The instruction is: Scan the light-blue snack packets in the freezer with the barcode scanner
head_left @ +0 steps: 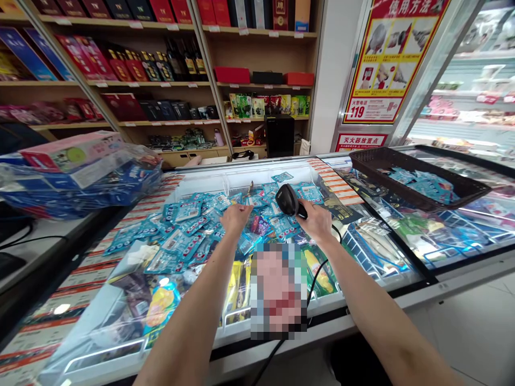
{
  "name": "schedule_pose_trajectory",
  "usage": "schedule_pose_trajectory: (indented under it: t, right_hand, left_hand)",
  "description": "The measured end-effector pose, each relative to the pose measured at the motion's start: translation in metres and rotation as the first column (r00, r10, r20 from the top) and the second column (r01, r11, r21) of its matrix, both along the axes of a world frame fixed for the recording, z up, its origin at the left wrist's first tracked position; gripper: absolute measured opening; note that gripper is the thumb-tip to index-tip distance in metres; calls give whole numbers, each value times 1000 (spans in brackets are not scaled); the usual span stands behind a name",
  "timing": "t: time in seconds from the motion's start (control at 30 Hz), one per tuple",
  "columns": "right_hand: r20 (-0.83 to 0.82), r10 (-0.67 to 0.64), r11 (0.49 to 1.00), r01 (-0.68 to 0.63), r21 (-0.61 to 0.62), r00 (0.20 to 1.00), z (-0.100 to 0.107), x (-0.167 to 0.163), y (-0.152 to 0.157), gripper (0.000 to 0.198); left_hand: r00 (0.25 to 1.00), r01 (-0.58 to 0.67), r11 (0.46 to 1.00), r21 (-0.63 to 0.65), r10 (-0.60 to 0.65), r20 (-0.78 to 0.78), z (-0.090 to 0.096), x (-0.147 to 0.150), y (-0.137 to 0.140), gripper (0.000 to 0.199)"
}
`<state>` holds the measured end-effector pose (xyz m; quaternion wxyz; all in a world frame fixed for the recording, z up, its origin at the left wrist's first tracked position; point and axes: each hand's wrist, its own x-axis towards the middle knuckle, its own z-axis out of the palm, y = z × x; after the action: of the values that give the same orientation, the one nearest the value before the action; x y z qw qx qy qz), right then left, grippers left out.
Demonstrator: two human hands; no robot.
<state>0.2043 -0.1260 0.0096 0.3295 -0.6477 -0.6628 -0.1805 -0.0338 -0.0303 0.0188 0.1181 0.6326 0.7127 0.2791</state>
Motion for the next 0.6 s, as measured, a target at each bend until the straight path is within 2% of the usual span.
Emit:
schedule_pose_trajectory:
  t: [0.1, 0.23, 0.3, 0.4, 0.43, 0.5, 0.6]
  right_hand:
    - [19, 38, 999, -38, -3, 999, 0, -1, -1, 36]
    - [12, 52, 999, -52, 1, 999, -1, -2, -1, 37]
    - [19, 63, 998, -63, 1, 998, -2, -2, -1, 37]
    - [40, 75, 997, -75, 0, 996, -4, -3, -1, 37]
    - [47, 75, 997, -75, -1, 996, -5, -3, -1, 36]
    - [59, 71, 998, -71, -1, 996, -6, -4, -1, 36]
    - [74, 63, 998, -63, -2, 995, -7, -3, 0, 37]
  left_hand:
    - [966, 12, 998, 69, -30, 256, -4, 0, -3, 34]
    - [846, 36, 978, 207, -140, 515, -8, -8, -9, 29]
    - [754, 19, 965, 260, -185, 631, -10, -14, -13, 25]
    - [572, -54, 950, 308, -224, 789, -14, -23, -20, 25]
    - [542, -75, 948, 310, -222, 811, -15, -25, -22, 28]
    - [517, -86, 945, 314, -227, 825, -17, -29, -25, 40]
    - [561, -15, 946, 324, -261, 786, -20, -32, -27, 51]
